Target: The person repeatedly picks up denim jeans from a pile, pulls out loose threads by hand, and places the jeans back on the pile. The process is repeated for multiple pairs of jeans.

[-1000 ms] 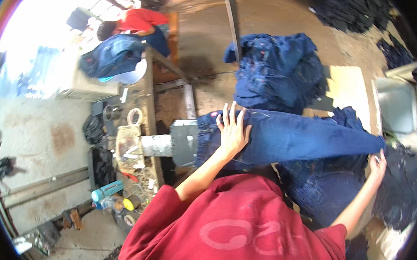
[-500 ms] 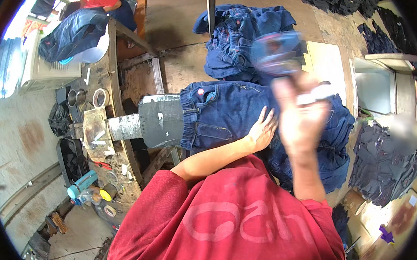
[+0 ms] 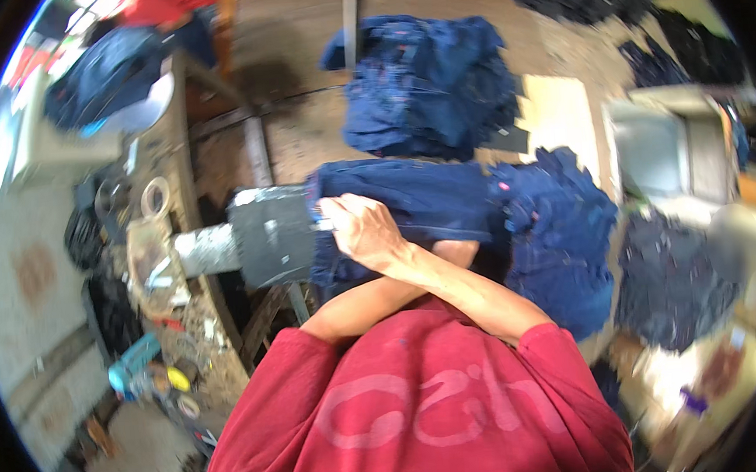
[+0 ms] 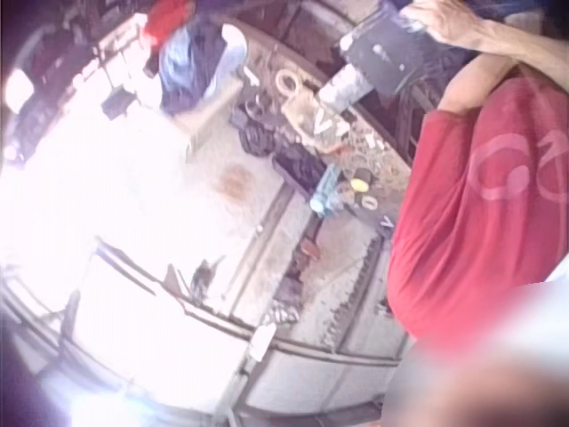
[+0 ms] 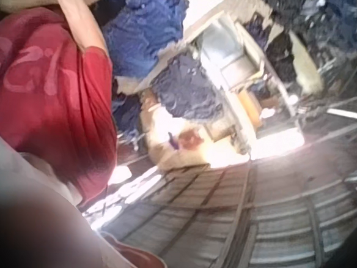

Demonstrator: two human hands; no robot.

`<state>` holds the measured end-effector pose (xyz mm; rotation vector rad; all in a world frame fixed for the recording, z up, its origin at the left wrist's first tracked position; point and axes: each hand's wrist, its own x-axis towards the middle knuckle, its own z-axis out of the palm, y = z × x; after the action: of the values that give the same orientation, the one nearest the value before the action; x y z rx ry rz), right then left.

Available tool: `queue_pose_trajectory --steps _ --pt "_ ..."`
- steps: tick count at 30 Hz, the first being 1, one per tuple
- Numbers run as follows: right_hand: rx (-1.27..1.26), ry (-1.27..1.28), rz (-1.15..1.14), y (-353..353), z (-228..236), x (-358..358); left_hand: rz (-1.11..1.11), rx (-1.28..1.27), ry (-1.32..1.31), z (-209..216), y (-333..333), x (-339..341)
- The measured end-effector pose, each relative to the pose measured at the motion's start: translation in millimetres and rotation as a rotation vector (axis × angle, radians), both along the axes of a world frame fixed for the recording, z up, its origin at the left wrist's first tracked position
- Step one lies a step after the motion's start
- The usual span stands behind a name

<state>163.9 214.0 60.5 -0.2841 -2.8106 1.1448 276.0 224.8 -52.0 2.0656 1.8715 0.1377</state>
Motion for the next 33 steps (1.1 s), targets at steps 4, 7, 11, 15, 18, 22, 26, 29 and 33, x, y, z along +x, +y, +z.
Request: queue_pose_trajectory --steps 4,7,11,15,18,22,26,29,33 --pt "0.182 0.409 -0.310 104.5 112.3 65.6 -0.038 -0.067 0.075 2.5 9.6 -3.4" --pt "0.254 0.377 -0.761 167.9 182.1 142.8 -0.043 -0.080 0.095 9.3 12.7 -6.2" --pt "0.165 0.593 -0.987 228.3 206.9 222.4 0.107 0.229 -0.464 24.9 -0.5 -42.9" --pt "0.106 0.645 -1.113 255.2 183.0 289.8 0.522 0.176 -0.273 32.9 -62.4 -137.1" --pt "-0.095 0.645 -1.197 270.7 135.5 315.9 0.516 0.121 -0.048 25.4 -123.4 -187.4" --pt "-0.136 0.128 -1.265 273.5 66.3 304.4 0.562 -0.002 0.118 28.0 -203.7 -237.6" --pt "0.486 -0.206 -1.028 232.0 15.7 269.4 0.616 -0.057 0.200 59.5 -246.7 -267.0" --pt "-0.177 -0.369 -1.017 186.2 4.8 245.0 0.610 0.040 0.287 73.0 -212.1 -268.8" --pt "-0.289 -0.310 -0.833 106.1 -8.8 190.4 0.290 0.183 -0.006 38.0 -80.3 -268.4"
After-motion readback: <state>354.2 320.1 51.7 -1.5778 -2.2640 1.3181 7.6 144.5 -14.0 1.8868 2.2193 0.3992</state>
